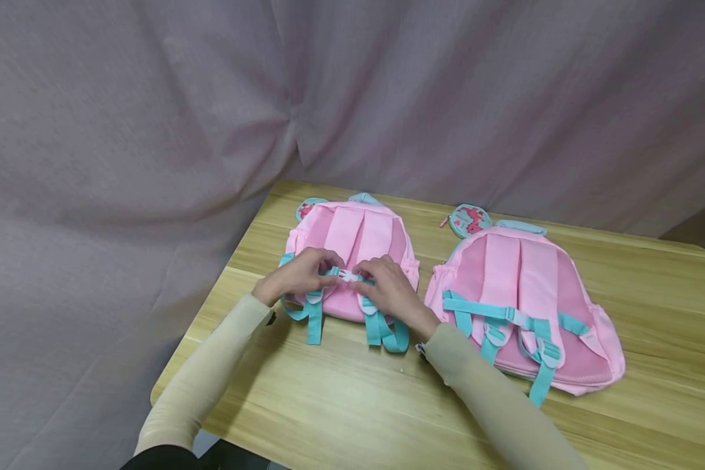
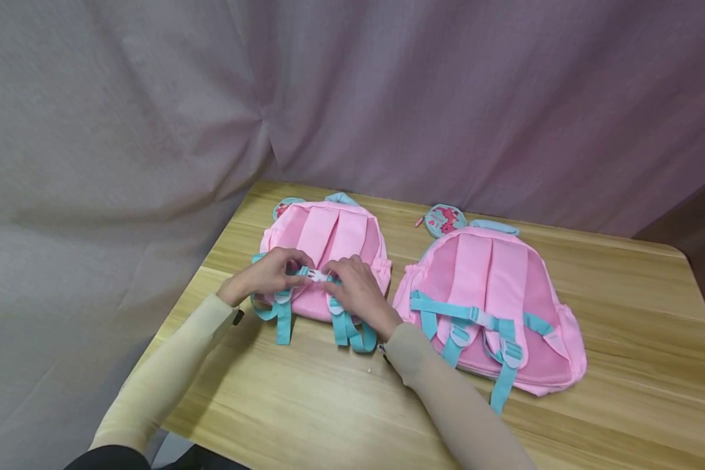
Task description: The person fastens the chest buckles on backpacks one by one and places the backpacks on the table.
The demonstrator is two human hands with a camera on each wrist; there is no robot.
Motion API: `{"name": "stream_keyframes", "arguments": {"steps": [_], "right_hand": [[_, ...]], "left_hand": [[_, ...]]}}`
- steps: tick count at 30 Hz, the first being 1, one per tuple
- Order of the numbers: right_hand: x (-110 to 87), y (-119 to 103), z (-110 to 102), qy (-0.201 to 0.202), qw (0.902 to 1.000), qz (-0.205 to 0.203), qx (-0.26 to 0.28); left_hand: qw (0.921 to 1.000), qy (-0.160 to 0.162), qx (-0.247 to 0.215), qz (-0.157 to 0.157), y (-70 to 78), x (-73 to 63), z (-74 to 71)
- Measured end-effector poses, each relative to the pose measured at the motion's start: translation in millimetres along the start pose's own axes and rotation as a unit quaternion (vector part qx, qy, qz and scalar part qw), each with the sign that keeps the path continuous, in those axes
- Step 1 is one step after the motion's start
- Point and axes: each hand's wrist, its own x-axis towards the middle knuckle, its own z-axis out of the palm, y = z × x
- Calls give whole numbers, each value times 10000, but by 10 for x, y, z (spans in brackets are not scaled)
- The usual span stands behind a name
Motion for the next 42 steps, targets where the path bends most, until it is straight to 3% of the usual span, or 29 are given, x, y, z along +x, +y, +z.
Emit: {"name": "stream_keyframes", "arguments": {"steps": [11, 29, 42], "right_hand": [[17, -8, 7, -66, 9998, -92, -133], [2, 5, 71, -13, 9986, -247, -468], [5, 19, 121, 21, 9975, -310, -635]], "left_hand": [[9998, -43, 137, -98, 36, 11, -35], [9952, -30, 953, -238, 102, 43, 19], [9948, 49, 994, -215, 104, 52, 66]]}}
